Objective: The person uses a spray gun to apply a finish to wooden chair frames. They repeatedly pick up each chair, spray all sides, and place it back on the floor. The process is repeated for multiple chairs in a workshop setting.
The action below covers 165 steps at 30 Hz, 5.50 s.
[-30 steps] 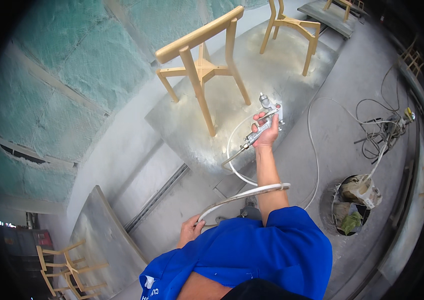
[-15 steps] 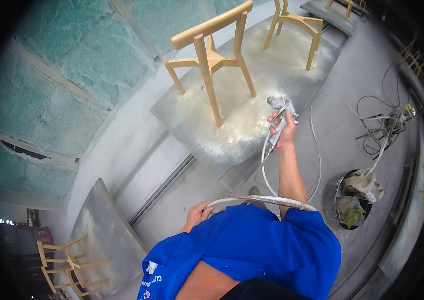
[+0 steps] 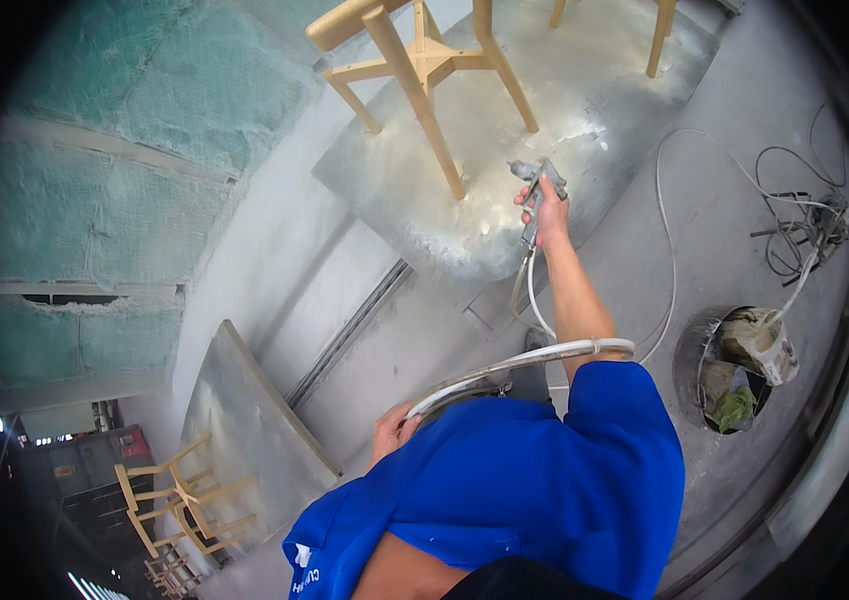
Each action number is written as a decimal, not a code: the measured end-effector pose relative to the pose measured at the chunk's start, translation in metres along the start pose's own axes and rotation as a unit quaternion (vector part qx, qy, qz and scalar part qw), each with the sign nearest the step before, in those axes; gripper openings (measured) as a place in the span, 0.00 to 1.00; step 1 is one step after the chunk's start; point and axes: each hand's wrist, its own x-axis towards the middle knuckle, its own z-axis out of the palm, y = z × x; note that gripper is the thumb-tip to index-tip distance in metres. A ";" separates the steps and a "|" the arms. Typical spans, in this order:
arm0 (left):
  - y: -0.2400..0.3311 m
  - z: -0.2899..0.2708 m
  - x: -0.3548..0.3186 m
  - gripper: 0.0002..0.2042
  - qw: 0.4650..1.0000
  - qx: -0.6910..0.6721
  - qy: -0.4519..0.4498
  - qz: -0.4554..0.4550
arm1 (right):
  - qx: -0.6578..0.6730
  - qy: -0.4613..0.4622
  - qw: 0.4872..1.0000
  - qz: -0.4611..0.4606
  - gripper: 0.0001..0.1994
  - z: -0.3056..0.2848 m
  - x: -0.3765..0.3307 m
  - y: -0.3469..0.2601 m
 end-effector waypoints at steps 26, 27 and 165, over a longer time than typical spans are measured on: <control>-0.209 -0.242 0.082 0.14 0.983 -0.071 -0.041 0.163 | -0.819 -0.105 0.522 -0.215 0.38 0.185 -0.190 0.148; -0.214 -0.245 0.086 0.14 0.977 -0.082 -0.051 0.189 | -0.813 -0.091 0.524 -0.239 0.39 0.200 -0.200 0.138; 0.245 0.286 0.396 0.20 0.848 0.349 0.279 -0.284 | -0.369 -0.270 0.881 -0.121 0.28 -0.105 0.230 -0.416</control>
